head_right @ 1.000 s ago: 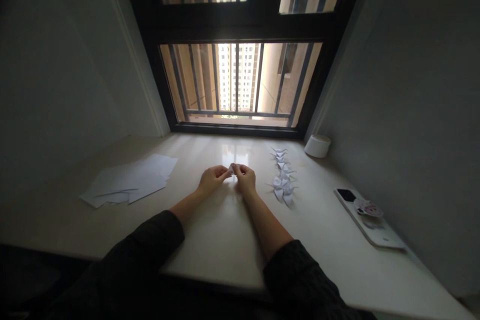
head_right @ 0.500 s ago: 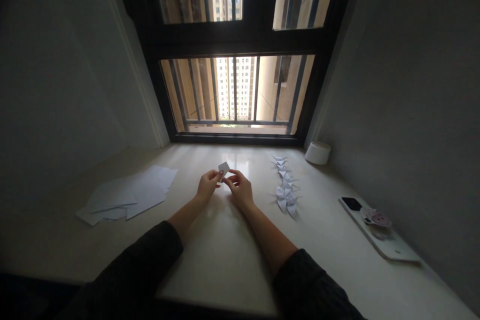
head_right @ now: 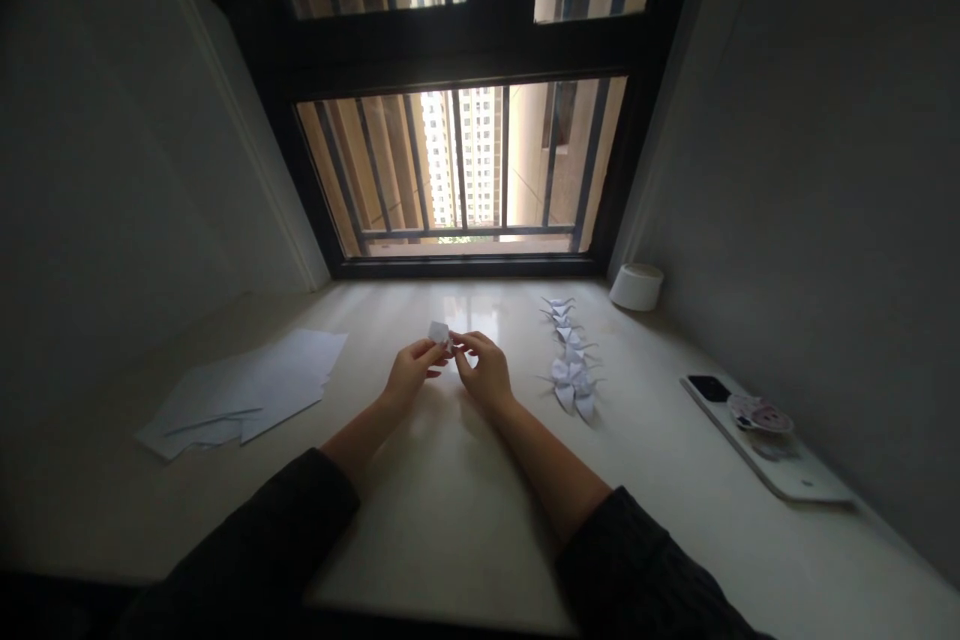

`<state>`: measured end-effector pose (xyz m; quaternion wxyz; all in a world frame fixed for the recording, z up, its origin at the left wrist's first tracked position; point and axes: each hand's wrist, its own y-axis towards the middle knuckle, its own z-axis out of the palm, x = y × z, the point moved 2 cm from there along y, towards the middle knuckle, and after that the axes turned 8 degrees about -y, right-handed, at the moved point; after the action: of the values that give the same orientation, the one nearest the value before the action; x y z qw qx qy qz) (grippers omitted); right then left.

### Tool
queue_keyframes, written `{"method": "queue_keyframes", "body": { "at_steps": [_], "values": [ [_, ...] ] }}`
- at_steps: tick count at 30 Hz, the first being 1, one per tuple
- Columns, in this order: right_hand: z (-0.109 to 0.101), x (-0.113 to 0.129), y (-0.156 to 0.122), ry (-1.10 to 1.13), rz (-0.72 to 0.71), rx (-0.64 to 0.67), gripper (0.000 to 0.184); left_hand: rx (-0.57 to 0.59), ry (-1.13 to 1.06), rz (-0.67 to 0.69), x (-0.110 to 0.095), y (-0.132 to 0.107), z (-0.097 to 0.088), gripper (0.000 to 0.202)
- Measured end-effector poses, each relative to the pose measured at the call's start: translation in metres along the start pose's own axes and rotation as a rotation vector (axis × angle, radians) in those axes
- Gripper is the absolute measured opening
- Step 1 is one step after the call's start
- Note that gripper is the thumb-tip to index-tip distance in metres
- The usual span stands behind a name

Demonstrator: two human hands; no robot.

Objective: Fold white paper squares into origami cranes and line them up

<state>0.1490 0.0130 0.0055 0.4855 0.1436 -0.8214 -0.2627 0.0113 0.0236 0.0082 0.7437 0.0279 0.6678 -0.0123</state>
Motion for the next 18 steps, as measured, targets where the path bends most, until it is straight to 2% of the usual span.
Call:
{"method": "queue_keyframes", "body": {
  "at_steps": [6,18],
  "values": [
    [0.002,0.001,-0.002,-0.05,-0.012,0.042,0.028,-0.002,0.016,-0.064,-0.001,0.001,-0.006,0.043],
    [0.003,-0.018,0.002,0.072,0.256,0.0,0.025,0.004,0.079,-0.07,-0.001,0.002,-0.006,0.041]
  ]
}}
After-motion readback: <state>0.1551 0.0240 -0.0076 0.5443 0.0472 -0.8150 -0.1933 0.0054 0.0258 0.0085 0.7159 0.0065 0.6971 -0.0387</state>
